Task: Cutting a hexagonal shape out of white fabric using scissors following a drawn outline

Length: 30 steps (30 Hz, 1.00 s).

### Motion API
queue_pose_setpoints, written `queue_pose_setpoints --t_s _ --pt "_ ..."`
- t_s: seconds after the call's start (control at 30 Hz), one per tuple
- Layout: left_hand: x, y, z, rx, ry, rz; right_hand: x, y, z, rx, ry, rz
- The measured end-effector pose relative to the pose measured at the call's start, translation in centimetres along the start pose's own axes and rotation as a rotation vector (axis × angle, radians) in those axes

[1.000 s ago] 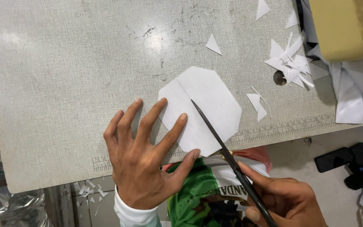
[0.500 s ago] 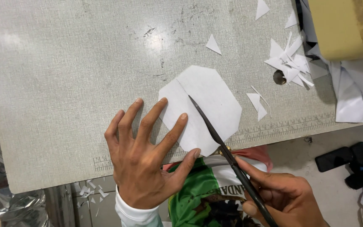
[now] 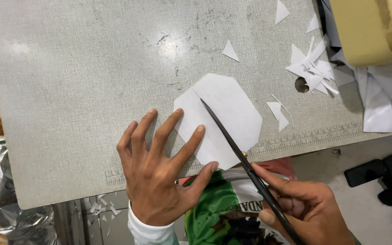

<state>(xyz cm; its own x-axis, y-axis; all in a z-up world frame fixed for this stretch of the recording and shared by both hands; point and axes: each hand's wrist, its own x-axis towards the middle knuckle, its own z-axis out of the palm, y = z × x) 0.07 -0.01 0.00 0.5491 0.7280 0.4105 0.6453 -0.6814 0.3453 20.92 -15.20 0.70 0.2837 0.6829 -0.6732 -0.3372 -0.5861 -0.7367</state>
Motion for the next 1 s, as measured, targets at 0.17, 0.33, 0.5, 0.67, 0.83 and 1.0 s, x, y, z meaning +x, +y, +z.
queue_pose_setpoints --t_s 0.17,0.33,0.5,0.67,0.83,1.0 --pt "-0.1 0.0 0.0 0.0 -0.01 -0.007 0.1 0.4 -0.6 -0.115 0.01 -0.017" --pt "0.0 -0.1 0.0 -0.003 -0.011 -0.005 0.0 0.4 -0.4 -0.146 0.053 0.022" --pt "0.1 -0.2 0.0 -0.006 -0.01 -0.003 0.3 -0.3 0.3 -0.049 0.052 0.07" --pt "0.1 -0.2 -0.1 -0.01 -0.006 -0.007 0.8 -0.6 0.5 0.049 -0.011 0.037" --pt "0.0 -0.1 -0.1 -0.008 -0.012 -0.014 0.8 -1.4 0.9 -0.062 -0.057 -0.064" --pt "0.0 -0.1 0.0 -0.013 -0.005 -0.008 0.9 -1.4 0.7 -0.015 -0.022 0.049"
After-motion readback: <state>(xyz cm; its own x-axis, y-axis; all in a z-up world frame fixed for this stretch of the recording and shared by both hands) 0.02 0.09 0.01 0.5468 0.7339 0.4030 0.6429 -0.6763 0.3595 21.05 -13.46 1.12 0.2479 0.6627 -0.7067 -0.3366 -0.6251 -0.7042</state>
